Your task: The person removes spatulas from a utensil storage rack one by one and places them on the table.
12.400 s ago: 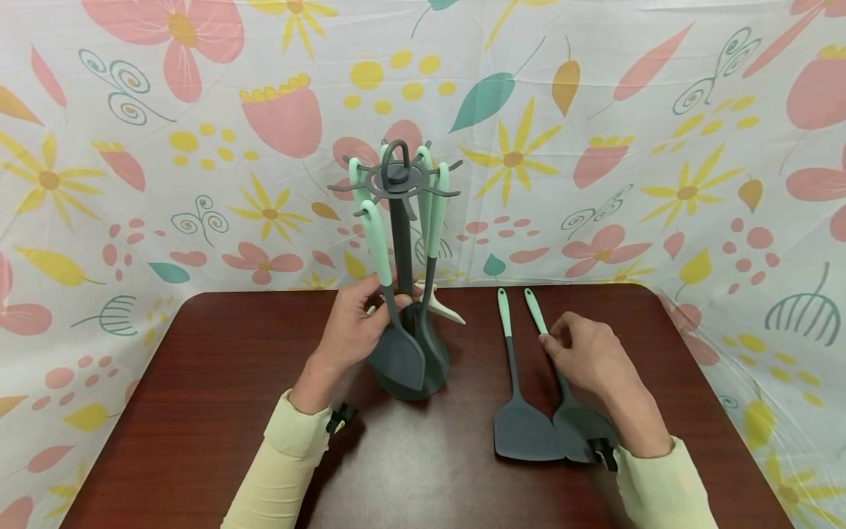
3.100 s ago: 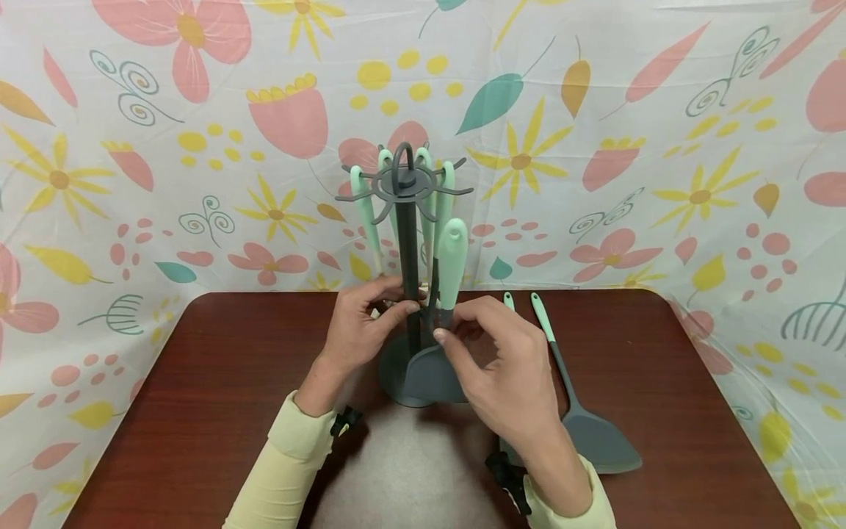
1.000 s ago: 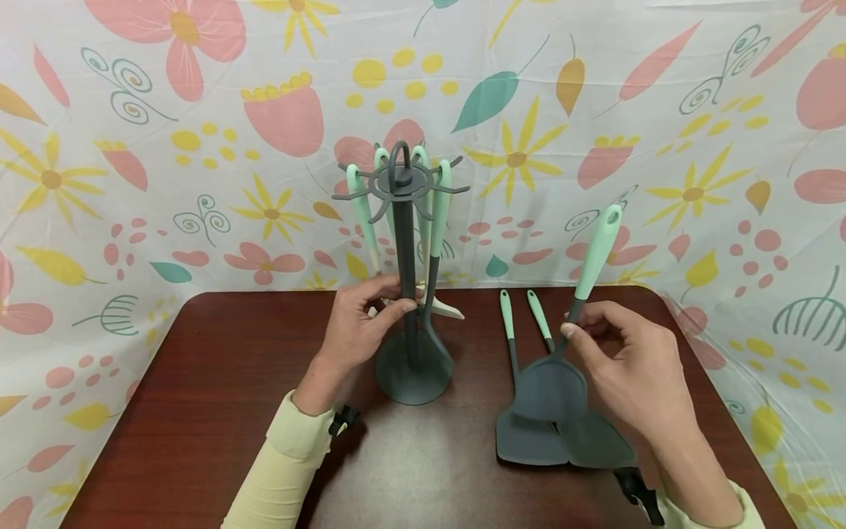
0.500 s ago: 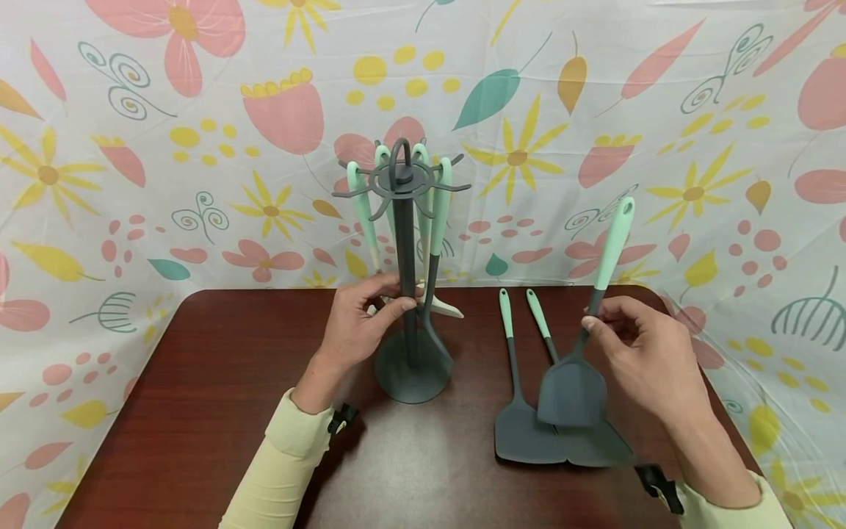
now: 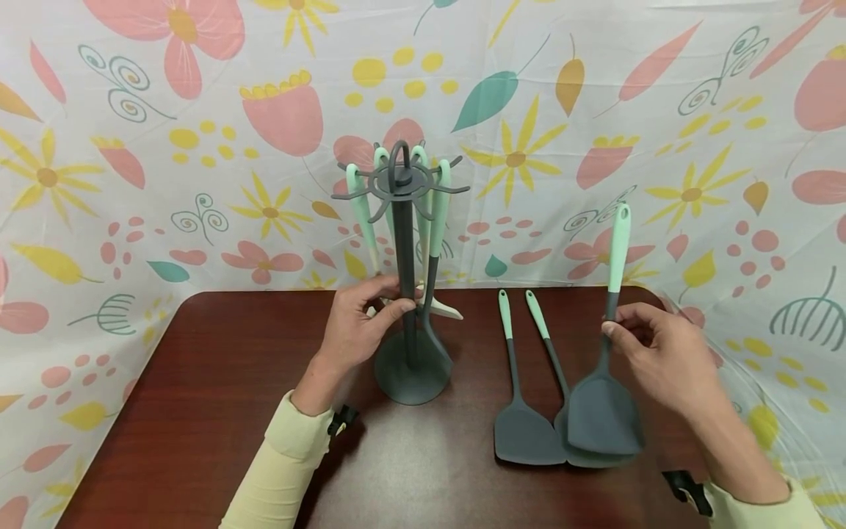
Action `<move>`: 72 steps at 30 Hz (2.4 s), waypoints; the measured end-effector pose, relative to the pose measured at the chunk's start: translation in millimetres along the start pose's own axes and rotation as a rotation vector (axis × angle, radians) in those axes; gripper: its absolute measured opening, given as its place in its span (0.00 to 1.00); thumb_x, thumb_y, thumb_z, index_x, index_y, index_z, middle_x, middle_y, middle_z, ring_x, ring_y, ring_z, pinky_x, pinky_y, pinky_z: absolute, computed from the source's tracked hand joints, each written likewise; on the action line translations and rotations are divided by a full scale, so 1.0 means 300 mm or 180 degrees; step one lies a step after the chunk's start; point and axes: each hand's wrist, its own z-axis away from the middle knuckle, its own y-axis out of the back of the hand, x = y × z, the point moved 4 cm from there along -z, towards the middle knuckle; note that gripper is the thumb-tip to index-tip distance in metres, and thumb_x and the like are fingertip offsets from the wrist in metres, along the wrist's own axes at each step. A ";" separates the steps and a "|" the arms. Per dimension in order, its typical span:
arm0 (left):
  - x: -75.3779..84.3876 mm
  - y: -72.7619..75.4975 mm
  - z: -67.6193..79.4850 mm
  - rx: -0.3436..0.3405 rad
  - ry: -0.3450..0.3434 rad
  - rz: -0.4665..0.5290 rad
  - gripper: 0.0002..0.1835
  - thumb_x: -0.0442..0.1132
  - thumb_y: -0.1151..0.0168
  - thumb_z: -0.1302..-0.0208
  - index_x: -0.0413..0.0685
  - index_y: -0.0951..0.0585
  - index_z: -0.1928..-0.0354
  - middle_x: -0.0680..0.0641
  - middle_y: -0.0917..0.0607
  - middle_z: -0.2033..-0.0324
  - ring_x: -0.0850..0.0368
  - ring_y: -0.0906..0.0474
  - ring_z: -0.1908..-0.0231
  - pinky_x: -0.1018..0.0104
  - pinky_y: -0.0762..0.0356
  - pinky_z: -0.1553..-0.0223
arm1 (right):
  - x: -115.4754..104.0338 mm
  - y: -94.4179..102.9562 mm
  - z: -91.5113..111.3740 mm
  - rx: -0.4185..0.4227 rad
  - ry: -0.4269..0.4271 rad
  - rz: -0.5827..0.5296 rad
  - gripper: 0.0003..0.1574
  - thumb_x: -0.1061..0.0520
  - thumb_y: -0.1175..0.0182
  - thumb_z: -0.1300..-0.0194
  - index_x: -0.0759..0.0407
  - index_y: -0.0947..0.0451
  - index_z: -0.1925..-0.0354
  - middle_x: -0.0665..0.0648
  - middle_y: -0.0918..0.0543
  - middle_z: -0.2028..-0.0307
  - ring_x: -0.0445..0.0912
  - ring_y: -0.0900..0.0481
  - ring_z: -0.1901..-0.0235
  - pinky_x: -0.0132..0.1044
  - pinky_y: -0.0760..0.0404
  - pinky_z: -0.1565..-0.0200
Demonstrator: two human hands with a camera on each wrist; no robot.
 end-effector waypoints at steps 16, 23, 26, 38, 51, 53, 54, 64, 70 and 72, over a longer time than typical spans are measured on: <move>-0.003 -0.005 0.003 -0.0009 0.0040 0.0014 0.16 0.33 0.26 0.33 0.44 0.11 0.44 0.51 0.07 0.56 0.61 0.14 0.65 0.64 0.17 0.69 | 0.147 0.001 -0.023 -0.0678 -0.0310 0.0193 0.17 0.54 0.39 0.20 0.70 0.15 0.51 0.54 0.12 0.70 0.35 0.21 0.75 0.36 0.26 0.75; -0.005 -0.006 0.006 -0.0010 0.0040 0.0027 0.16 0.33 0.26 0.33 0.45 0.11 0.44 0.51 0.07 0.56 0.62 0.14 0.64 0.63 0.18 0.69 | 0.193 -0.005 -0.033 -0.0853 -0.0271 0.0185 0.16 0.58 0.41 0.18 0.71 0.15 0.54 0.54 0.15 0.71 0.37 0.24 0.76 0.36 0.30 0.76; -0.005 -0.006 0.005 -0.0001 0.0033 0.0024 0.16 0.32 0.26 0.33 0.47 0.11 0.44 0.50 0.07 0.57 0.61 0.14 0.65 0.63 0.18 0.69 | 0.208 -0.010 -0.036 -0.0910 -0.0212 0.0184 0.14 0.60 0.42 0.19 0.70 0.15 0.56 0.53 0.18 0.74 0.39 0.29 0.79 0.37 0.33 0.79; -0.005 -0.003 0.006 0.0010 0.0036 0.0001 0.16 0.31 0.26 0.33 0.45 0.11 0.44 0.48 0.07 0.58 0.59 0.16 0.67 0.63 0.19 0.70 | 0.285 -0.078 -0.051 -0.1376 -0.0403 0.0189 0.17 0.56 0.45 0.16 0.69 0.18 0.57 0.53 0.21 0.75 0.42 0.31 0.78 0.37 0.33 0.77; -0.008 -0.007 0.006 -0.0051 0.0049 0.0085 0.17 0.32 0.27 0.32 0.49 0.12 0.43 0.51 0.07 0.55 0.62 0.14 0.64 0.64 0.18 0.69 | 0.303 -0.154 -0.049 -0.1893 -0.0559 -0.0149 0.14 0.61 0.43 0.18 0.65 0.22 0.65 0.53 0.28 0.78 0.40 0.35 0.80 0.35 0.35 0.77; -0.009 -0.006 0.007 -0.0051 0.0053 0.0088 0.16 0.32 0.27 0.32 0.49 0.12 0.43 0.51 0.07 0.55 0.62 0.14 0.64 0.64 0.18 0.69 | 0.305 -0.164 -0.050 -0.1940 -0.0551 -0.0143 0.15 0.60 0.43 0.18 0.64 0.23 0.67 0.52 0.28 0.78 0.40 0.35 0.80 0.36 0.36 0.76; -0.009 -0.006 0.007 -0.0050 0.0056 0.0089 0.16 0.32 0.27 0.32 0.48 0.12 0.43 0.51 0.07 0.55 0.62 0.14 0.64 0.64 0.19 0.69 | 0.306 -0.169 -0.051 -0.1958 -0.0545 -0.0130 0.16 0.60 0.43 0.18 0.64 0.23 0.67 0.52 0.28 0.78 0.40 0.35 0.80 0.36 0.36 0.76; -0.007 -0.009 0.004 -0.0057 0.0054 0.0119 0.16 0.31 0.27 0.32 0.45 0.12 0.43 0.51 0.07 0.55 0.61 0.15 0.66 0.64 0.19 0.69 | 0.311 -0.205 -0.053 -0.2129 -0.0496 -0.0083 0.18 0.60 0.43 0.19 0.61 0.24 0.71 0.51 0.28 0.80 0.40 0.36 0.81 0.35 0.36 0.75; -0.007 -0.010 0.004 -0.0061 0.0045 0.0115 0.16 0.31 0.27 0.32 0.43 0.12 0.44 0.51 0.07 0.54 0.62 0.15 0.66 0.64 0.18 0.69 | 0.312 -0.227 -0.050 -0.2180 -0.0505 -0.0142 0.21 0.61 0.43 0.19 0.60 0.25 0.74 0.50 0.29 0.81 0.40 0.37 0.82 0.35 0.35 0.75; -0.008 -0.010 0.005 -0.0061 0.0041 0.0106 0.16 0.31 0.27 0.32 0.44 0.12 0.43 0.49 0.07 0.55 0.62 0.15 0.66 0.64 0.18 0.69 | 0.315 -0.233 -0.050 -0.2184 -0.0498 -0.0134 0.21 0.60 0.43 0.19 0.61 0.25 0.74 0.50 0.29 0.81 0.40 0.37 0.82 0.35 0.35 0.76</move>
